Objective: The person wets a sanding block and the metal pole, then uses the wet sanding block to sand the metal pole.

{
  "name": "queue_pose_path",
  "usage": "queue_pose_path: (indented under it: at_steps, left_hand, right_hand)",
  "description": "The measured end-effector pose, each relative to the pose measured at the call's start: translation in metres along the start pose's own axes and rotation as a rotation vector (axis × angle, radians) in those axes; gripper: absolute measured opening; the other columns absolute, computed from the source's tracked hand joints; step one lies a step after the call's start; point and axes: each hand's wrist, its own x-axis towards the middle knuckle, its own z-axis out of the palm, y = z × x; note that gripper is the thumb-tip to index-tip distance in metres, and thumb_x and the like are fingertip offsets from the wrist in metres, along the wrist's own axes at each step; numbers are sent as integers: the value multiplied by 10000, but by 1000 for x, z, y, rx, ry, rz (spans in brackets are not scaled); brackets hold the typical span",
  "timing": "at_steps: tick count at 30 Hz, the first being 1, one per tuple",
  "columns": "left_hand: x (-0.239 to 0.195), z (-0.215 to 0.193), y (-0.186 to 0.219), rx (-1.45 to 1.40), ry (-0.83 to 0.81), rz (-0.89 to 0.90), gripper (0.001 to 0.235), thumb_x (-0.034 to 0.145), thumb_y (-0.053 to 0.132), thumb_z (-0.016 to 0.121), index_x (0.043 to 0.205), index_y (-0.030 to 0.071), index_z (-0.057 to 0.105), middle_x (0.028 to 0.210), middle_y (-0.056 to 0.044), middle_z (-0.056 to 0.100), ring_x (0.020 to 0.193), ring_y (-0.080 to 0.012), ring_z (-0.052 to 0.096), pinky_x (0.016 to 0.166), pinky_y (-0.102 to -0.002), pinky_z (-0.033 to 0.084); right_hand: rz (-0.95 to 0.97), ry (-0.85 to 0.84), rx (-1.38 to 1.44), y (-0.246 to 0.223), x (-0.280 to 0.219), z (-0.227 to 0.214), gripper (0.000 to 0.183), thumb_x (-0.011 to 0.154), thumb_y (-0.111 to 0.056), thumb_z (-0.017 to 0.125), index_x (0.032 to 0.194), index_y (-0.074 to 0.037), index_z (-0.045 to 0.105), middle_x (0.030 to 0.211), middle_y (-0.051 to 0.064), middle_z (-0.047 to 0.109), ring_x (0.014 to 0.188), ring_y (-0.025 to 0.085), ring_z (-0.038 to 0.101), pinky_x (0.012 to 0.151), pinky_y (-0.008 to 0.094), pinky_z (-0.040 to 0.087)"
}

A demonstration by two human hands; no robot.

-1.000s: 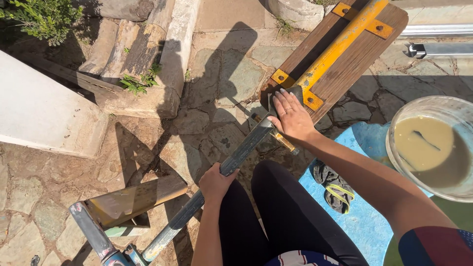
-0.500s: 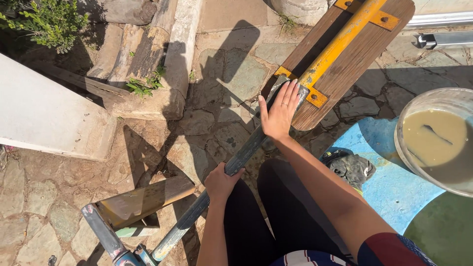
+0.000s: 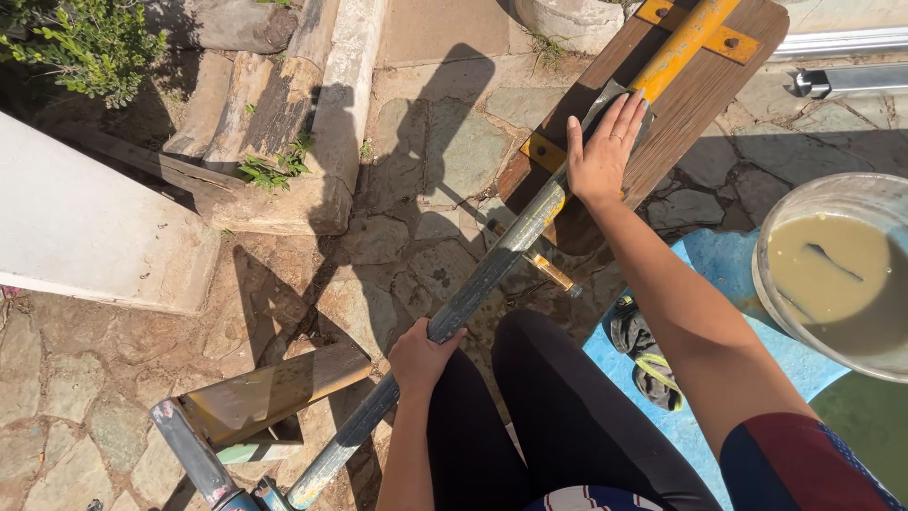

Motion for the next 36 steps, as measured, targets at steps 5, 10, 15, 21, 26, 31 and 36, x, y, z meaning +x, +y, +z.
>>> queue_pose_path:
  at_steps: [5, 10, 15, 21, 26, 31, 36]
  left_hand:
    - [-13, -26, 17, -147, 3, 20, 700, 837, 656, 750, 1127, 23, 681, 904, -198, 734, 867, -362, 756, 665, -478, 620]
    - [-13, -27, 15, -122, 7, 32, 706, 831, 667, 751, 1133, 32, 685, 897, -181, 740, 848, -343, 760, 641, -453, 619]
    - [-12, -25, 14, -133, 30, 28, 724, 833, 661, 754, 1174, 26, 684, 918, -191, 743, 852, -349, 762, 640, -462, 620]
    - [-11, -24, 14, -135, 12, 31, 720, 835, 653, 757, 1171, 20, 684, 911, -189, 744, 842, -345, 762, 638, -456, 621]
    - [-10, -23, 11, -139, 13, 30, 748, 837, 667, 747, 1191, 12, 677, 918, -194, 741, 822, -343, 761, 619, -454, 616]
    - [-11, -27, 15, -133, 3, 18, 756, 837, 670, 746, 1196, 9, 676, 902, -192, 742, 798, -331, 762, 608, -433, 608]
    - [-10, -23, 12, -144, 25, 39, 745, 839, 667, 745, 1178, 7, 678, 910, -187, 741, 814, -331, 762, 615, -433, 608]
  right_hand:
    - [67, -2, 117, -71, -133, 41, 954, 1067, -608, 477, 1624, 28, 36, 1684, 244, -77, 1554, 405, -122, 1267, 523, -64]
    - [-53, -91, 136, -77, -163, 47, 899, 1074, -518, 471, 1618, 47, 33, 1674, 284, -79, 1545, 444, -102, 1239, 551, -34]
    - [35, 186, 154, -12, -52, 57, 907, 1136, -519, 549, 1649, 4, 16, 1685, 241, -106, 1560, 412, -126, 1287, 537, -52]
    - [64, 27, 421, -85, -186, 58, 916, 1065, -383, 554, 1635, -17, -63, 1684, 223, -158, 1527, 444, -174, 1226, 599, -43]
    - [32, 200, 255, -41, -95, 61, 911, 1103, -440, 595, 1641, 10, 13, 1684, 253, -96, 1555, 441, -117, 1274, 566, -27]
    - [18, 91, 332, -69, -155, 54, 901, 1082, -433, 530, 1639, -19, -45, 1693, 213, -140, 1543, 409, -173, 1255, 561, -67]
    - [-99, 113, 165, -53, -110, 47, 901, 1099, -459, 581, 1636, 30, 48, 1686, 261, -72, 1551, 443, -111, 1258, 568, -33]
